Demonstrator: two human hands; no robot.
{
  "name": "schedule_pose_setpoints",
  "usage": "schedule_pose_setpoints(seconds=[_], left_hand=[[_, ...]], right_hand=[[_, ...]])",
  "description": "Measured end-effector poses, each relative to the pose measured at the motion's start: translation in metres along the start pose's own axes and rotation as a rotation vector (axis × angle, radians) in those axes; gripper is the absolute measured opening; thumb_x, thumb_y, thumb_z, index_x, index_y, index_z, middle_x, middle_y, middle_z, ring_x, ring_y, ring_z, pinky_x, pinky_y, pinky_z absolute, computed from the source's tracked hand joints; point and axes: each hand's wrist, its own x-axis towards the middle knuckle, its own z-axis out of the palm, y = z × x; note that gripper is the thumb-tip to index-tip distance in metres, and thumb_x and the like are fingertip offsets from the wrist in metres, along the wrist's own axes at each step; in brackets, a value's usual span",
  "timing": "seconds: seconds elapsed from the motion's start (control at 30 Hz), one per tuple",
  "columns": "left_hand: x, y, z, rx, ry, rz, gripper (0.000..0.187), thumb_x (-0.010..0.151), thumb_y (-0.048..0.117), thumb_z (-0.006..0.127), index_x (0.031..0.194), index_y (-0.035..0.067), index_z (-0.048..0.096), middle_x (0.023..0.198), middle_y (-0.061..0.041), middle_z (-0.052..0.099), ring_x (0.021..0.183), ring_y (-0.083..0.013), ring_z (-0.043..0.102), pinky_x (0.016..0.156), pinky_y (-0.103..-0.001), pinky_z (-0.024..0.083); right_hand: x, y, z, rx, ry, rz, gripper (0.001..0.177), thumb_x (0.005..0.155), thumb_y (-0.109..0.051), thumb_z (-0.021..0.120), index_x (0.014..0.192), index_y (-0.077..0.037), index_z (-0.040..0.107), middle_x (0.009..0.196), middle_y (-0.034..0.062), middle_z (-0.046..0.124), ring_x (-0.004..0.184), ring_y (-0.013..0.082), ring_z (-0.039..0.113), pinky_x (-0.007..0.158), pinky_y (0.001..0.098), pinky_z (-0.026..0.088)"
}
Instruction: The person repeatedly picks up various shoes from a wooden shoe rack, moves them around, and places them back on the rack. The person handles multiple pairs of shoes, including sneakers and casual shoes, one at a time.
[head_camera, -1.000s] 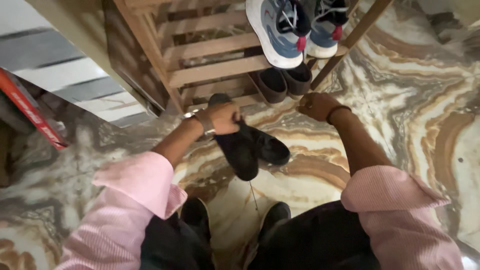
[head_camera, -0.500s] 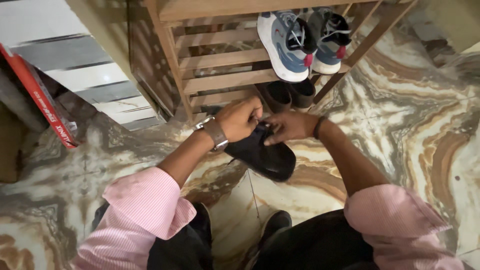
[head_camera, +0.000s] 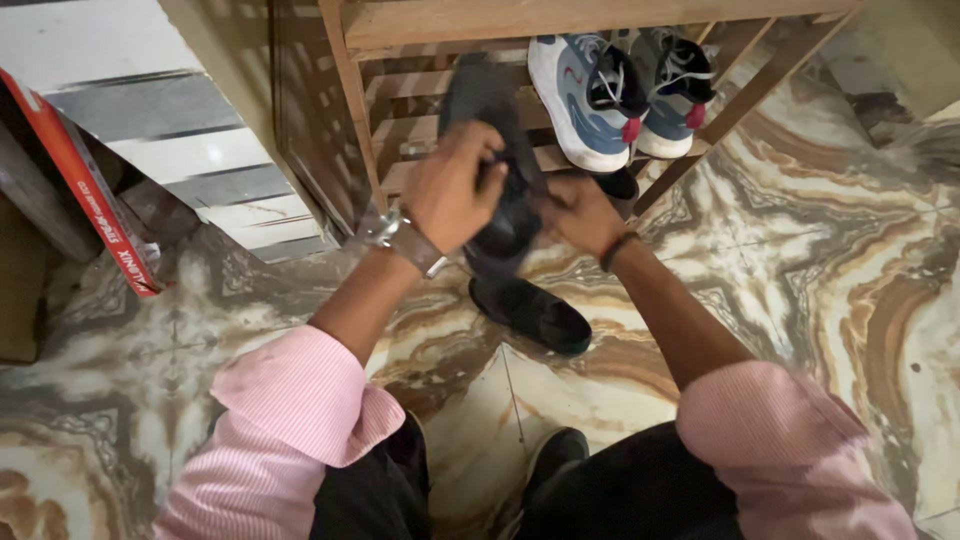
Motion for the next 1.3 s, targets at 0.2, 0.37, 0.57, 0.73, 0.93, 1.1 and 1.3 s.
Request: schedule_pose_setpoints(seconds=[0.2,0.37,0.57,0.73,0.93,1.1,1.3], left_hand=[[-0.014,-0.060,-0.016,0.307,0.033,0.037,0.048,0.084,0.023,0.081,0.121,0.005,0.057,0.126,-0.024,0.057,0.117,-0.0478,0.060,0.093,-0.051,0.053],[-0.026,-0.080,-0.012,0.353,-0.352,-0.302,0.069,0.079,0.024,0.081,0.140,0.011,0.050,0.140,-0.026,0.047,0.114,-0.0466,0.061,0.093,-0.053,0.053],[-0.018,-0.072,0.000,0.334,-0.282,-0.340,0.073,0.079,0.029,0.083,0.143,0.016,0.049,0.146,-0.027,0.044,0.109,-0.0474,0.063,0.088,-0.054,0.054],[-0.018,-0.084,0.021,0.267,-0.011,-0.359,0.046,0.082,0.033,0.085,0.118,0.018,0.061,0.129,-0.023,0.062,0.103,-0.0445,0.067,0.082,-0.052,0.056],[-0.015,-0.097,0.028,0.273,-0.025,-0.453,0.041,0.082,0.035,0.085,0.107,0.015,0.060,0.095,-0.019,0.072,0.090,-0.0439,0.069,0.076,-0.056,0.053],[-0.015,-0.109,0.010,0.344,0.069,-0.417,0.033,0.084,0.020,0.080,0.110,0.013,0.061,0.104,-0.020,0.071,0.090,-0.0464,0.067,0.074,-0.057,0.053],[-0.011,-0.096,0.004,0.434,0.059,-0.339,0.047,0.083,0.021,0.079,0.120,0.006,0.054,0.103,-0.026,0.070,0.092,-0.0461,0.068,0.073,-0.055,0.054]], right_hand=[[0.030,-0.038,-0.002,0.615,-0.028,-0.293,0.046,0.103,-0.020,0.062,0.146,-0.014,0.045,0.143,0.0068,0.056,0.123,0.0209,0.065,0.100,0.0365,0.060],[0.030,0.015,-0.018,0.167,-0.050,-0.005,0.037,0.105,-0.034,0.058,0.129,-0.007,0.066,0.120,0.0122,0.074,0.104,0.0205,0.075,0.090,0.0373,0.062],[0.018,0.129,-0.037,-0.991,-0.099,-0.025,0.039,0.102,-0.045,0.056,0.117,-0.014,0.075,0.110,0.0158,0.078,0.101,0.0345,0.073,0.093,0.0474,0.056],[0.013,0.223,-0.036,-1.040,-0.219,0.041,0.044,0.095,-0.044,0.059,0.124,-0.011,0.068,0.119,0.0188,0.071,0.111,0.0402,0.067,0.097,0.0504,0.052],[0.009,0.234,-0.031,-1.054,-0.265,0.089,0.043,0.096,-0.043,0.059,0.127,-0.014,0.067,0.121,0.0177,0.071,0.114,0.0399,0.066,0.099,0.0494,0.052],[0.011,0.205,-0.012,-0.948,-0.240,0.101,0.045,0.094,-0.042,0.062,0.127,-0.012,0.066,0.112,0.0137,0.077,0.110,0.0343,0.071,0.097,0.0462,0.055],[0.005,0.207,-0.002,-0.968,-0.249,0.099,0.043,0.094,-0.044,0.062,0.125,-0.014,0.067,0.114,0.0154,0.075,0.110,0.0373,0.069,0.096,0.0494,0.054]])
